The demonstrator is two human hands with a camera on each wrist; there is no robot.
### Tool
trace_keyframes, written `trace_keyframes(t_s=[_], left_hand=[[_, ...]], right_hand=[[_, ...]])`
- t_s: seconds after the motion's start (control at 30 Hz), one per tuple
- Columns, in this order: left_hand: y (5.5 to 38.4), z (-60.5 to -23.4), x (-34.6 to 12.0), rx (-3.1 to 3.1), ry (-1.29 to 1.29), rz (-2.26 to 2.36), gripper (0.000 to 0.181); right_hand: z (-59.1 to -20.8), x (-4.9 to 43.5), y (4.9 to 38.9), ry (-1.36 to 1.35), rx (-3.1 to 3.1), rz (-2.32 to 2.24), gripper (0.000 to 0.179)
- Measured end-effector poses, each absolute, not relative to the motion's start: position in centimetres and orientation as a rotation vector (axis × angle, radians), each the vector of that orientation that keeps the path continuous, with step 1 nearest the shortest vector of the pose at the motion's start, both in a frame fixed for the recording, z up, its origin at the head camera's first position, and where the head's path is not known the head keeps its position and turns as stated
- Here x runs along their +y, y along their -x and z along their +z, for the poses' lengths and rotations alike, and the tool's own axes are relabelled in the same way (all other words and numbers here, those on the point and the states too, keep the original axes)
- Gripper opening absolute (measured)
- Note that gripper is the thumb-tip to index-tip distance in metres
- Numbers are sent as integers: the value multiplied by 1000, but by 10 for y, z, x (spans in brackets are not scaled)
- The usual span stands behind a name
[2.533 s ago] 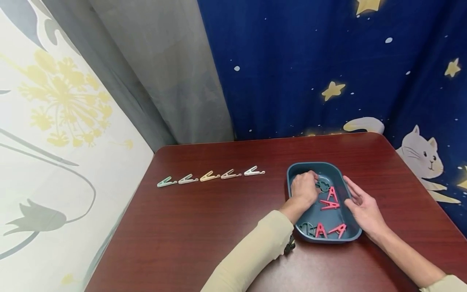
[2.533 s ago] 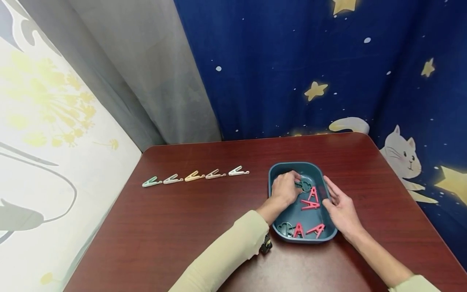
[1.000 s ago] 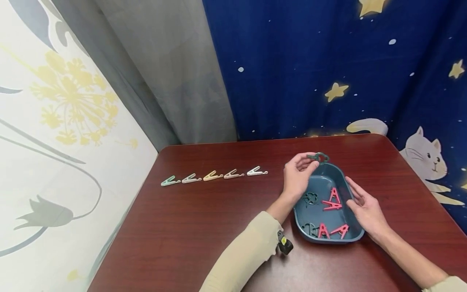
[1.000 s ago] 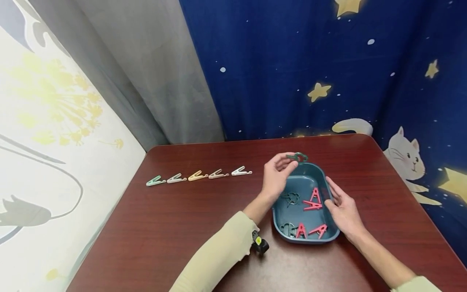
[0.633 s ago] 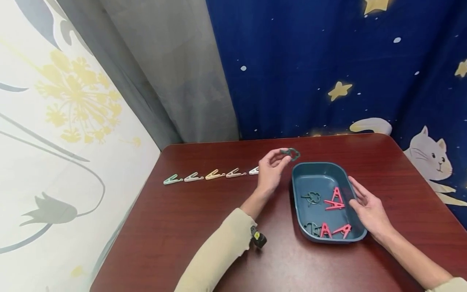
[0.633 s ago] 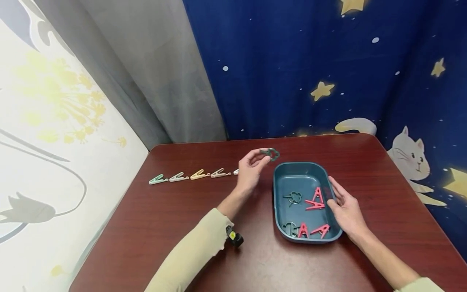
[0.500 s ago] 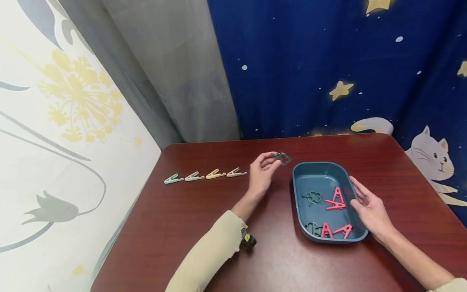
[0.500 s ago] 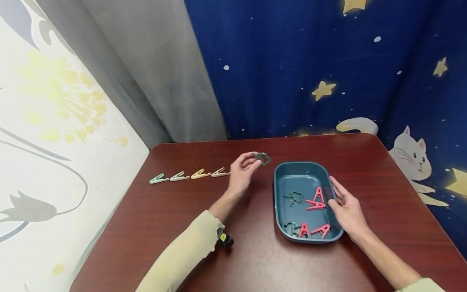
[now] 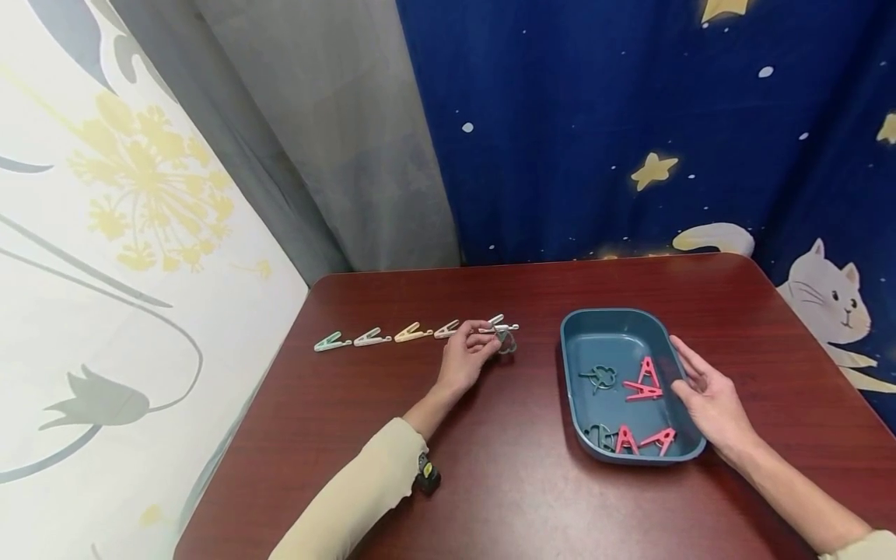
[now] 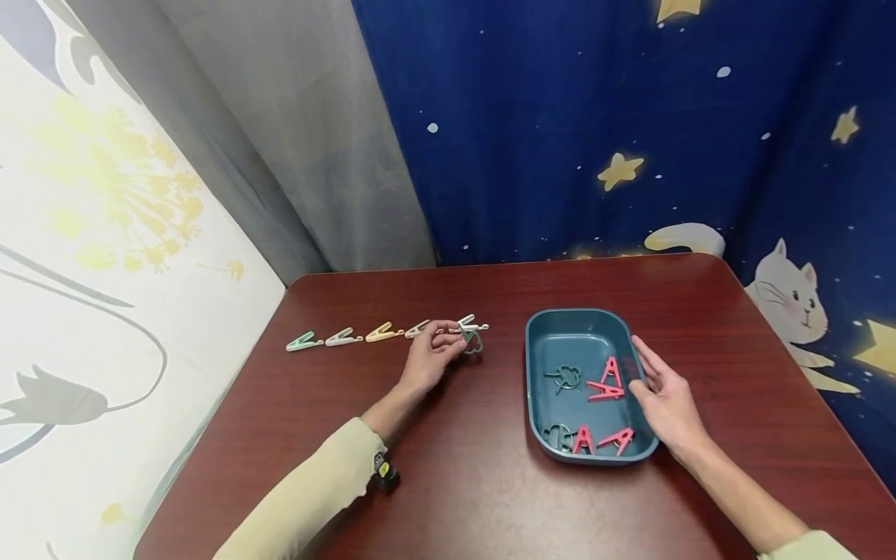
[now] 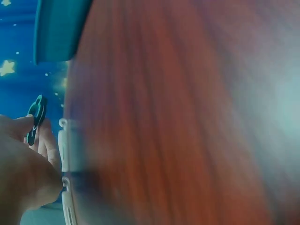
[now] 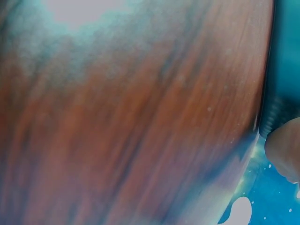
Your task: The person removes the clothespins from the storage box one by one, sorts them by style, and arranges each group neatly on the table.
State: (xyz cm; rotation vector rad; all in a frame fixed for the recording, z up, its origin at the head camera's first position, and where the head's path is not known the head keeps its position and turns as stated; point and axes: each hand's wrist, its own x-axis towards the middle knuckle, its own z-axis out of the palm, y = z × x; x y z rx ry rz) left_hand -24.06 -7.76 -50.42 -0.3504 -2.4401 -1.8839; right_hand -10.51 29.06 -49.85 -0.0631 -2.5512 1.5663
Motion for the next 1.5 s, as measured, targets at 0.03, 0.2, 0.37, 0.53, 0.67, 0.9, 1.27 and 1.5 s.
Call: trace_keyframes(t_s=[0.03,0.2,0.37,0.53,0.67,0.9,1.27,1.5], left_hand=[[240,-506,-80,-2465,365,-1857,31],[240,-511,-90,-2578,441,-1732,22],[243,-511,-93,-2665,530,-1593,19],[247,-509,-95,-2733,609,-1423,17],[250,-508,-98,-2764,651,-1289,16],[254,-509,-102,-2794,585,-1253,31],[258,-510,-101,-2755,654,-1085,33],[258,-515,-102,-2707,639,-985,35]], right_hand=[[-498,291,105,63,-2552,1564,67],[-498,291,105,65,-2557,1572,67],[-498,291,106,72,-2569,1572,68],[-498,292,105,72,-2576,1564,67],[-498,291,105,68,-2579,1564,68],[-498,292,105,66,-2575,1569,68],[-498,292,105,72,-2570,1565,68],[-499,292,105,56,-2563,1556,67]])
